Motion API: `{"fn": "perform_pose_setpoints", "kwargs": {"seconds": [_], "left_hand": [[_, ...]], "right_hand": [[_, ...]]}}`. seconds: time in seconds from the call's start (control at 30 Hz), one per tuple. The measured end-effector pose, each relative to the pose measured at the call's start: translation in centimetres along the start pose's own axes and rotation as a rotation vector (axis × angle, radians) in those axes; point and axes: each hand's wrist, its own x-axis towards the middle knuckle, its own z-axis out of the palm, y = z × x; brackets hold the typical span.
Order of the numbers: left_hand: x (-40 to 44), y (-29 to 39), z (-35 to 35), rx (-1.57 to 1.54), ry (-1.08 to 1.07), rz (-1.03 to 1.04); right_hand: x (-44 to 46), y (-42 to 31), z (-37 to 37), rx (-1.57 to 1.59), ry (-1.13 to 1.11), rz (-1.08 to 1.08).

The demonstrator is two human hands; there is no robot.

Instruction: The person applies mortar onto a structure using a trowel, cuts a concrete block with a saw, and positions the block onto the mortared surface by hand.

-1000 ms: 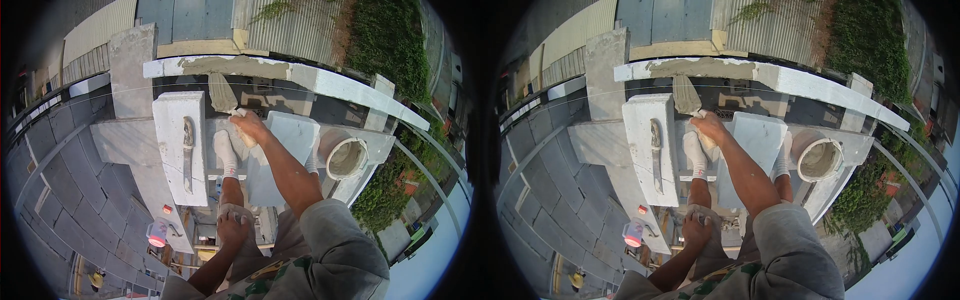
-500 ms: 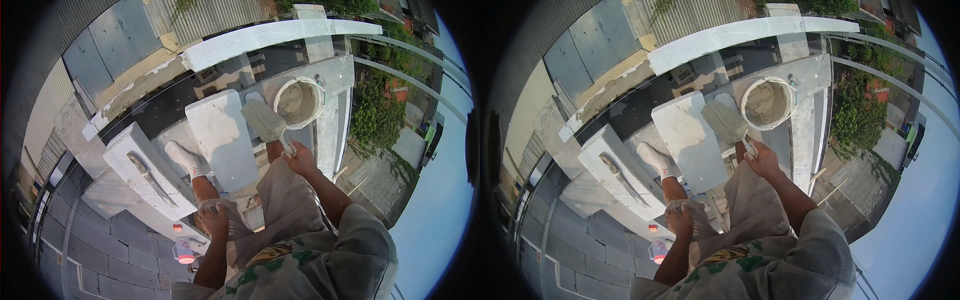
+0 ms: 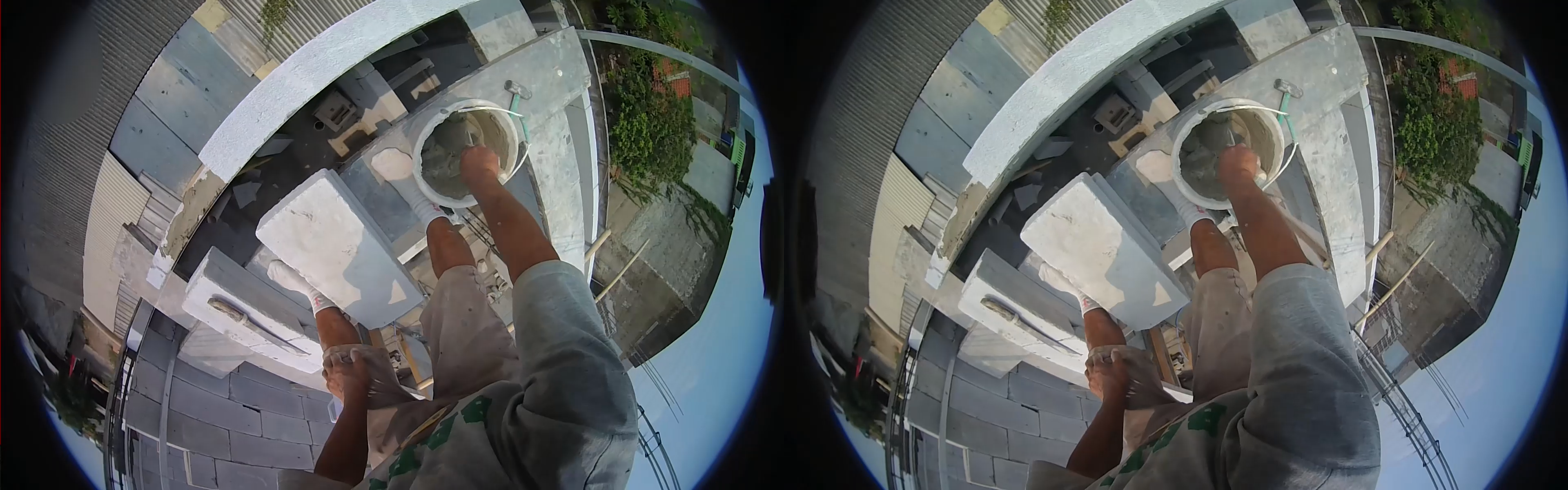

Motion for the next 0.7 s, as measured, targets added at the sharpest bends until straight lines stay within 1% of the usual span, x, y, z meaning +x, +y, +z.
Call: {"fn": "perform_pose_setpoints", "kwargs": {"seconds": [0.03, 0.1, 0.2, 0.23, 0.33, 0.37, 0.53, 0.63, 0.7], "left_hand": [[-0.1, 0.3, 0.0, 0.003, -0.009, -0.006], [-0.2, 1.0, -0.5, 0.000, -0.023, -0.018], [0.0, 1.4, -0.1, 0.054, -0.018, -0.066], [0.1, 1.4, 0.0, 0.050, -0.013, -0.048], [0.1, 1.2, 0.2, 0.050, -0.009, -0.022], [0.2, 1.3, 0.2, 0.056, -0.013, -0.030], [0.3, 1.5, -0.3, 0.038, 0.003, -0.030], [0.3, 1.7, -0.6, 0.037, -0.006, -0.036], [0.6, 1.3, 0.0, 0.038, -0.008, -0.049]], "right_hand": [[-0.6, -1.3, -1.4, -0.004, -0.040, -0.017], [-0.7, -2.5, -0.9, 0.058, -0.052, -0.018], [-1.2, -2.5, -0.9, 0.120, -0.045, -0.081], [-1.8, -2.4, -0.8, 0.134, -0.045, -0.112], [-4.3, 0.5, -1.7, 0.202, -0.074, -0.098], [-5.0, 1.7, -1.3, 0.267, -0.042, -0.079], [-8.3, 7.2, 3.1, 0.615, 0.074, -0.028], [-10.0, 8.6, 6.1, 0.816, 0.087, -0.032], [-11.1, 9.0, 6.9, 0.832, 0.044, 0.032]]}}
